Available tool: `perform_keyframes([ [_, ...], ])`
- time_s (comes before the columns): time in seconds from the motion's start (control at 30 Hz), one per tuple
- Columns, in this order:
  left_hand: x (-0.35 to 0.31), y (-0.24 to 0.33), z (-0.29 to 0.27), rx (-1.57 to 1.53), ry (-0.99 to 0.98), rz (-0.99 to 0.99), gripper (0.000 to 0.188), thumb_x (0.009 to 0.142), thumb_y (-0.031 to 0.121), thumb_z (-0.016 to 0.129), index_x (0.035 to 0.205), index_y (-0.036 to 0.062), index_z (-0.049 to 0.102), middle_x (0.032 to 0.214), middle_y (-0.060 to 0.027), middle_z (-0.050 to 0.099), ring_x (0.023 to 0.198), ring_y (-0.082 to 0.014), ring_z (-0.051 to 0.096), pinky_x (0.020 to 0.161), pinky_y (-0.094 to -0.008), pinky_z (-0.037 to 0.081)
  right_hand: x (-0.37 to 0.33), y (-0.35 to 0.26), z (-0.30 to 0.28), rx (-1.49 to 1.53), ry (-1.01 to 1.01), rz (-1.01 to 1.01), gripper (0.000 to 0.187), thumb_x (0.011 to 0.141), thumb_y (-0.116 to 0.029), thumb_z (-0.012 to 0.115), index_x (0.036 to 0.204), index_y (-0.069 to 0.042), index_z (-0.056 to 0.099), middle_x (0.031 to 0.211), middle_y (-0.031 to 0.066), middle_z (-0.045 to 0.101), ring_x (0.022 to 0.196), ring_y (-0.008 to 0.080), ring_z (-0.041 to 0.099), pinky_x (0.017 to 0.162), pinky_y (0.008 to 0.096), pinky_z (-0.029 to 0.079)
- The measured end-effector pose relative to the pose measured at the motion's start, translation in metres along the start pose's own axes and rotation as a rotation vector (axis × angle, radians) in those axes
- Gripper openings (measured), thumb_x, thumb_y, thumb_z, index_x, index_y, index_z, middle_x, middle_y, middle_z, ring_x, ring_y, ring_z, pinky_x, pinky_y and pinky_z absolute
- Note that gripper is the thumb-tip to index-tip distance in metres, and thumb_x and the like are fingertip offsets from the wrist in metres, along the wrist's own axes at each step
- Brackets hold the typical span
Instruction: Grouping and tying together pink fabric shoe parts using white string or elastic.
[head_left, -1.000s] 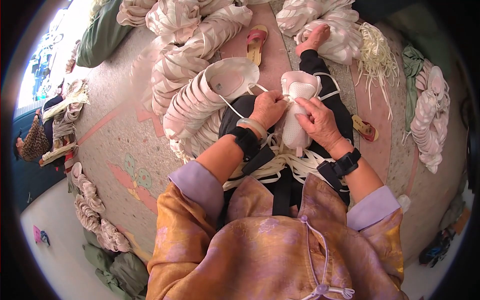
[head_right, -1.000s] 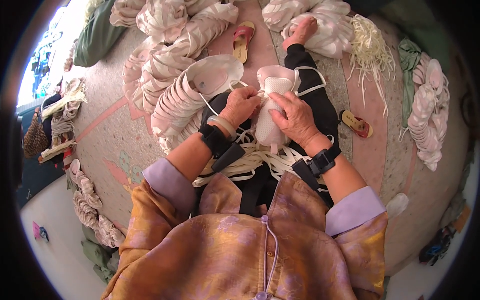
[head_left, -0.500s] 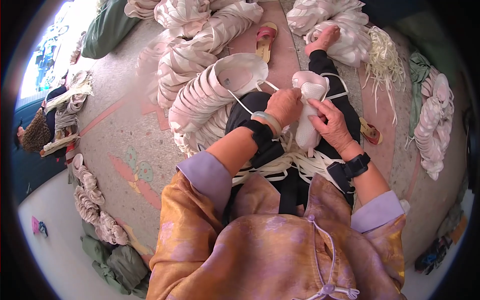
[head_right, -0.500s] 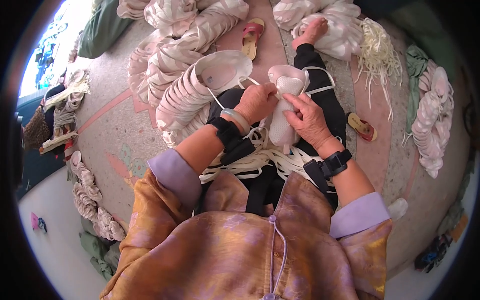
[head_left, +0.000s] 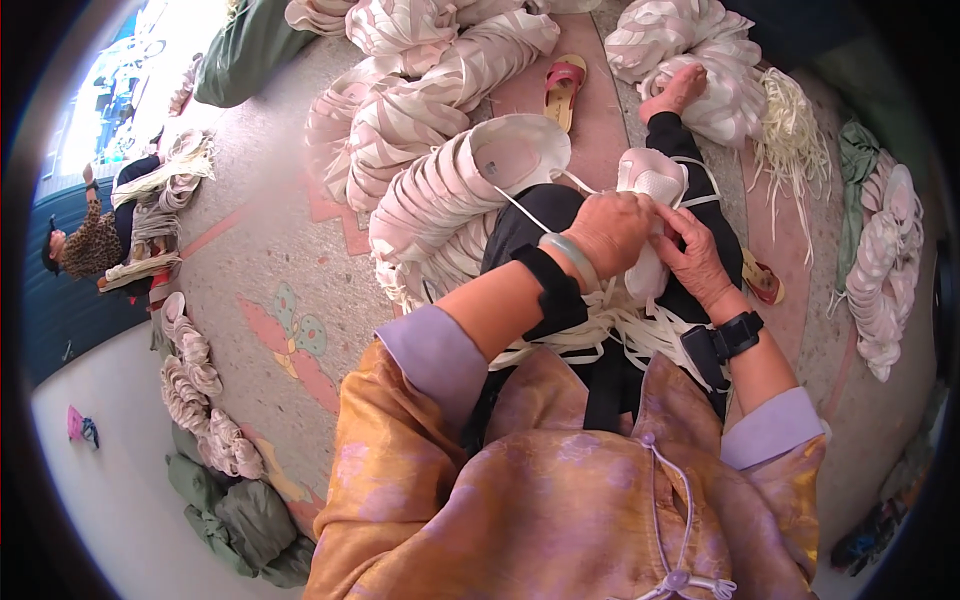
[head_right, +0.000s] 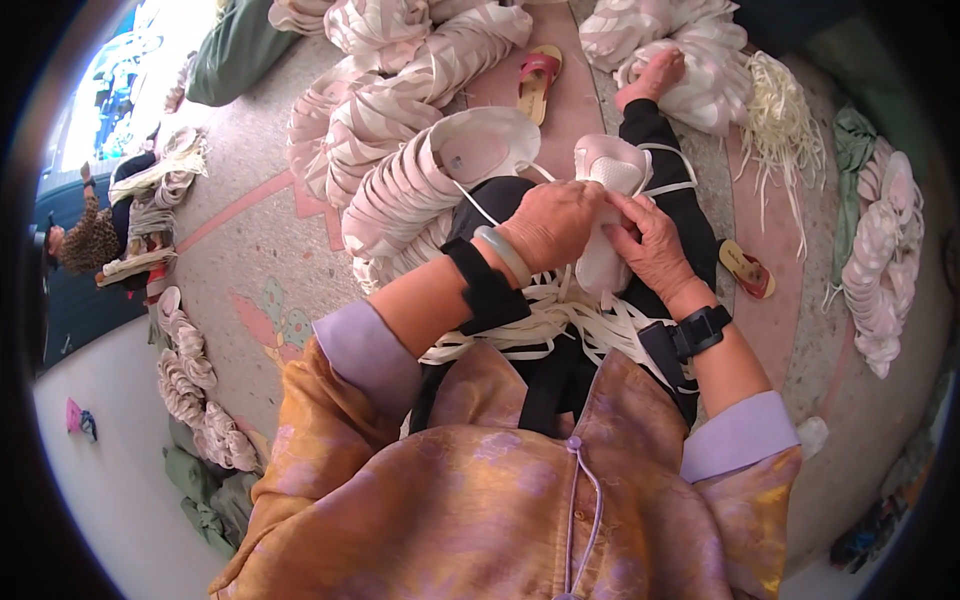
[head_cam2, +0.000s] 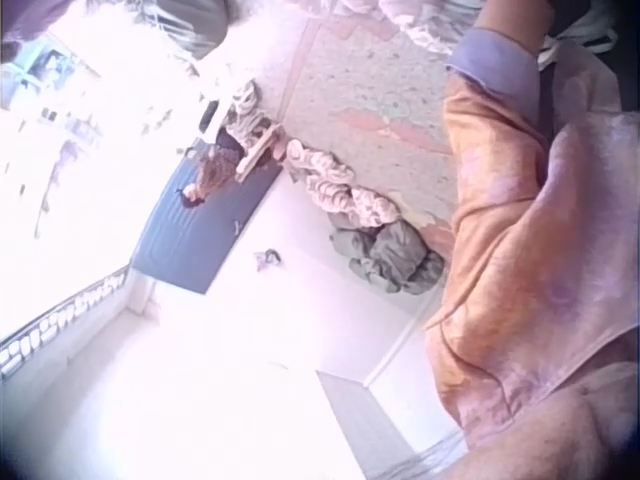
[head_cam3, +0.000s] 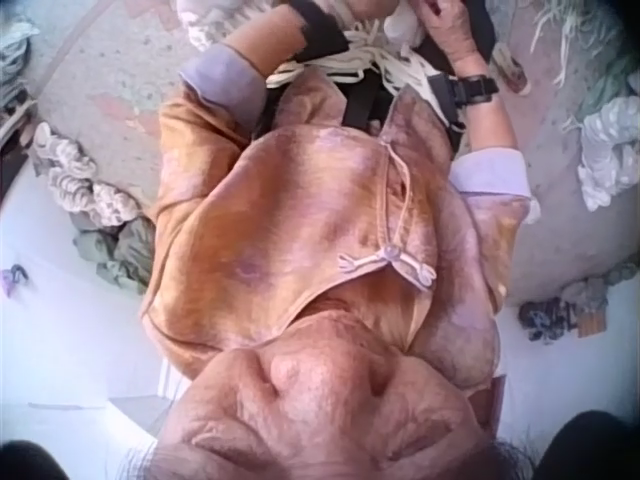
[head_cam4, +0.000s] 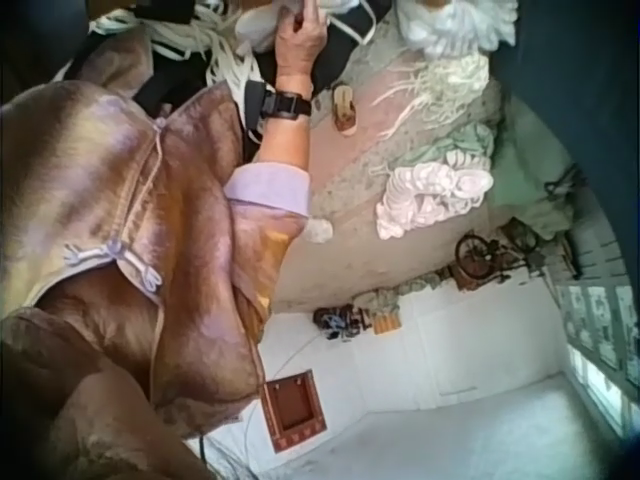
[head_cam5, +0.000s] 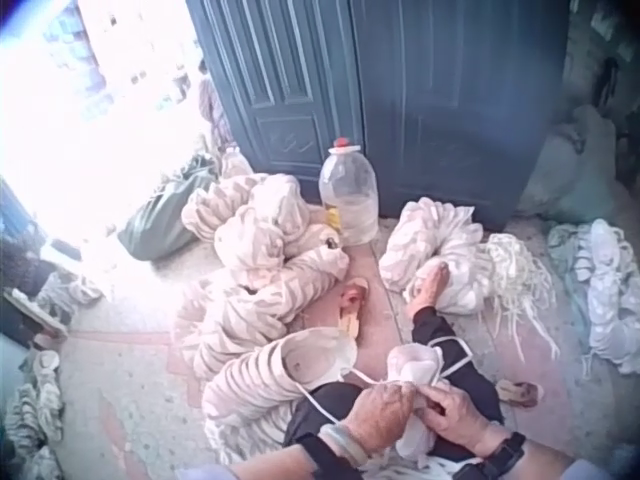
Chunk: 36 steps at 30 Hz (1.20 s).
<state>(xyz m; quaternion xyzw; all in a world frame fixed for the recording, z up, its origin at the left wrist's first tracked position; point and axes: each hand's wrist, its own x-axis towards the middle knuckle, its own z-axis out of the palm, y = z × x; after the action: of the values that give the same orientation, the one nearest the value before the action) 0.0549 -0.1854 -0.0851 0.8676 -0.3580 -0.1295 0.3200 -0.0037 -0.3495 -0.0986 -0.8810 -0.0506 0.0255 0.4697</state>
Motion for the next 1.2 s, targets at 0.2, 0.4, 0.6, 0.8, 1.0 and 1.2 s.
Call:
perform_keyframes([
  [0.2,-0.013,0.066,-0.039,0.932,0.002,0.448,0.029,0.073,0.019,0.05,0.089,-0.004,0.059,0.081,-0.0153,0.058,0.076,-0.0295,0.057,0.071,-0.0459,0.043,0.003,0.007,0.005,-0.188,0.065,-0.195,0.039,0.072,-0.008,0.06,0.111,-0.008,0.055,0.085,0.0093,0.058,0.081,0.0244,0.058,0.072,0.029,0.047],
  [0.4,-0.071,0.155,-0.056,1.39,0.022,0.895,0.035,0.077,0.023,0.048,0.092,-0.0068,0.061,0.086,-0.0203,0.059,0.087,-0.035,0.057,0.08,-0.0533,0.045,-0.003,0.002,0.005,-0.057,-0.007,0.011,0.037,0.072,-0.008,0.06,0.109,-0.009,0.057,0.068,0.0091,0.048,0.059,0.0222,0.05,0.06,0.0314,0.044],
  [0.6,-0.096,0.194,-0.142,1.481,-0.004,1.249,0.029,0.08,0.018,0.048,0.096,-0.0057,0.056,0.085,-0.0141,0.058,0.075,-0.0277,0.059,0.069,-0.0394,0.051,-0.002,-0.011,0.001,-0.082,0.033,-0.019,0.04,0.07,-0.007,0.059,0.11,-0.01,0.057,0.066,0.0088,0.046,0.058,0.0211,0.048,0.058,0.0304,0.042],
  [0.8,-0.098,0.207,-0.168,1.431,-0.004,1.343,0.024,0.078,0.012,0.052,0.093,-0.0058,0.057,0.08,-0.0107,0.059,0.071,-0.0242,0.058,0.068,-0.0362,0.05,0.001,-0.002,0.0,-0.053,0.002,0.013,0.039,0.071,-0.007,0.06,0.11,-0.012,0.058,0.065,0.0053,0.044,0.057,0.0174,0.046,0.058,0.0273,0.042],
  [1.0,-0.093,0.216,-0.171,1.372,0.117,1.41,0.02,0.075,0.007,0.056,0.09,-0.0059,0.059,0.075,-0.0074,0.059,0.068,-0.0208,0.057,0.066,-0.0329,0.049,0.004,-0.026,-0.011,-0.23,0.067,-0.102,0.029,0.072,-0.009,0.059,0.101,-0.011,0.062,0.066,0.0083,0.049,0.058,0.02,0.05,0.058,0.0286,0.042],
  [1.2,-0.118,0.195,-0.152,1.14,-0.065,1.211,0.022,0.07,0.007,0.056,0.083,-0.0109,0.058,0.073,-0.0115,0.06,0.072,-0.0277,0.058,0.073,-0.0396,0.049,0.031,-0.164,-0.03,0.344,-0.322,-0.318,0.01,0.073,-0.008,0.058,0.072,0.002,0.056,0.059,0.0092,0.05,0.055,0.0193,0.05,0.053,0.0277,0.04],
])
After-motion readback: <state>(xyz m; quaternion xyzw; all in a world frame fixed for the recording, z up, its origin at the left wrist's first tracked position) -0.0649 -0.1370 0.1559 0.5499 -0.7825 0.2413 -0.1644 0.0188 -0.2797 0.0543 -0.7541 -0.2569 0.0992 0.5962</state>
